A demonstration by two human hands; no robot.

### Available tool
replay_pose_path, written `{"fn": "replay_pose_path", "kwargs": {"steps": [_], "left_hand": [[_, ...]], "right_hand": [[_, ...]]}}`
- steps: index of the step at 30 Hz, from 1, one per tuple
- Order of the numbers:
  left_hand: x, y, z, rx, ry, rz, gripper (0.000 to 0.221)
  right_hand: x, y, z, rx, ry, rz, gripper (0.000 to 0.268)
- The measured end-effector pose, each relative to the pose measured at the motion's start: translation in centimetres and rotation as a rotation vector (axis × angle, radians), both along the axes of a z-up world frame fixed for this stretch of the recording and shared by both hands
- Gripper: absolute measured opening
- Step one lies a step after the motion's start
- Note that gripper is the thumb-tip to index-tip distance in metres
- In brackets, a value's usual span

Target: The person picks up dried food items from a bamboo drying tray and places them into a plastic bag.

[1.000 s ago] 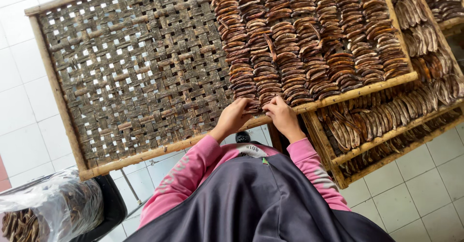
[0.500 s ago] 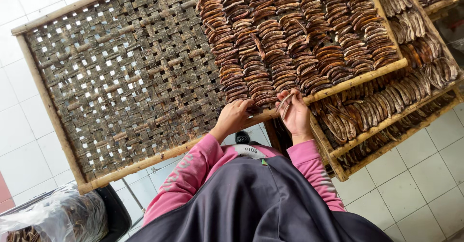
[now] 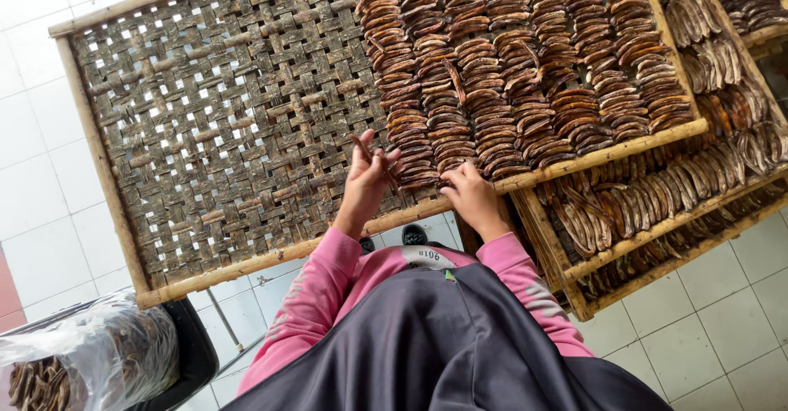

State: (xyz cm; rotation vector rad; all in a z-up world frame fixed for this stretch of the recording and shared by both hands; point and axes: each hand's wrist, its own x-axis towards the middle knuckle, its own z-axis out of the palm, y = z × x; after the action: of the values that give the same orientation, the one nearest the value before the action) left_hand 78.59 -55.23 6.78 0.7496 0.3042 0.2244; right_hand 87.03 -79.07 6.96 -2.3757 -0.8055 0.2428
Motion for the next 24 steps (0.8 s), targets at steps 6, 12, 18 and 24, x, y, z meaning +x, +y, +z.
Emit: {"fn": "replay_pose_path", "kwargs": {"steps": [6, 12, 18, 24], "left_hand": [[0.5, 0.5, 0.3, 0.283, 0.189, -0.043, 0.058], [2.0, -4.1, 1.6, 1.46, 0.038, -0.231, 0.061], [3.2, -5.3, 0.4, 1.759, 0.024, -0.404, 0.049], [2.5, -4.4, -1.9, 1.063, -0.081, -0.136, 0.044]], "right_hand": [[0.1, 1.0, 0.9, -0.086, -0.121, 0.11, 0.019], [1.9, -1.5, 1.1, 0.668, 0.206, -0.07, 0.012], [3.5, -5.3, -0.1, 1.495, 1.138, -0.495, 0.024], [2.3, -3.2, -1.5, 0.951, 0.716, -0.409, 0.014]]}}
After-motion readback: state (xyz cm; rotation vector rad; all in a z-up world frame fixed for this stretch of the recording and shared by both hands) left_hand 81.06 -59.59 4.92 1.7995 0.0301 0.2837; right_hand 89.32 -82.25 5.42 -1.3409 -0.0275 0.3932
